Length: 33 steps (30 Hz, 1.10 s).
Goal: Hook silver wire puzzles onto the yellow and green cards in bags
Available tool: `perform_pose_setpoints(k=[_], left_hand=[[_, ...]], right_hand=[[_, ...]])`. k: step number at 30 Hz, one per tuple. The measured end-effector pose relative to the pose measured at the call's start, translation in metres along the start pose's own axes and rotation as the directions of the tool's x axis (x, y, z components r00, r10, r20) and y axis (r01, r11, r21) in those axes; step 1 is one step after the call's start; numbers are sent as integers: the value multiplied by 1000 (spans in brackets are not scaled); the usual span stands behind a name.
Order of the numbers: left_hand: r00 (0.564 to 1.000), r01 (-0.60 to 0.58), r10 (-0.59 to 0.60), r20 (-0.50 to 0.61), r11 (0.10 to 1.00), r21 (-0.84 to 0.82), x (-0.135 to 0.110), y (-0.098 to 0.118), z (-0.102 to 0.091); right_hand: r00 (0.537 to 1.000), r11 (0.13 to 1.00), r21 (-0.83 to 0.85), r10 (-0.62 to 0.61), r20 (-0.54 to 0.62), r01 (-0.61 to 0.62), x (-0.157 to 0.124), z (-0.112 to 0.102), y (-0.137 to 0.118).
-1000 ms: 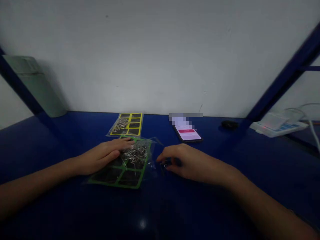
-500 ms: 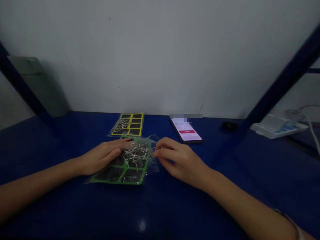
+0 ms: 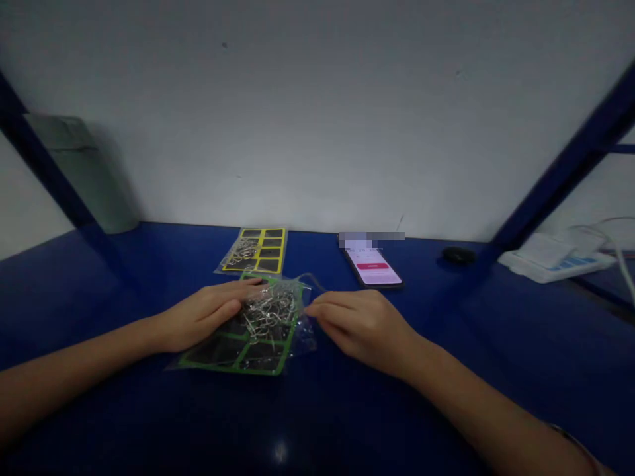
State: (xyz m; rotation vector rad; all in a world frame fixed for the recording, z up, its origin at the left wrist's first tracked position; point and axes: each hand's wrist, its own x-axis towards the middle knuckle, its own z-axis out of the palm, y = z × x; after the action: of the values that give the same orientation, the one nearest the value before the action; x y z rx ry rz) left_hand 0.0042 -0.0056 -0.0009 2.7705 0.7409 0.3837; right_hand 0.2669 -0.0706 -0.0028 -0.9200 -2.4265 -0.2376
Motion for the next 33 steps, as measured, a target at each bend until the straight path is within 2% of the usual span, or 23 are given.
perform_pose_setpoints(k=[2,5,9,13,15,18,23,28,33], left_hand=[[1000,-7,7,-8,1000,0,0,0,0],[1000,-14,14,-8,1000,-1,0,-1,1],[998,-53,55,-34,998,42,1,-2,0],[986,-162,165,-12,979,124,3,0,-2],[984,-178,178,9,973,144,3,1,-2],[990,-137,131,50,981,139,4,3,0],[996,-45,37,84,994,100,3,5,2],[996,-15,8,88,996,83,3,7,5],[995,22,-31,95,996,88,4,9,5]], right_hand=[[993,994,-21,103,-52,-104,-1,-4,8],[957,965,16,263,-121,-263,-1,-3,15],[924,915,174,378,-59,-363,3,4,13],[936,916,206,352,5,-345,7,5,6],[946,925,199,316,67,-323,7,4,6],[949,944,148,269,165,-294,5,3,9],[953,983,42,162,256,-179,4,5,12],[946,974,31,210,246,-225,4,6,13],[927,959,79,238,289,-271,5,5,11]])
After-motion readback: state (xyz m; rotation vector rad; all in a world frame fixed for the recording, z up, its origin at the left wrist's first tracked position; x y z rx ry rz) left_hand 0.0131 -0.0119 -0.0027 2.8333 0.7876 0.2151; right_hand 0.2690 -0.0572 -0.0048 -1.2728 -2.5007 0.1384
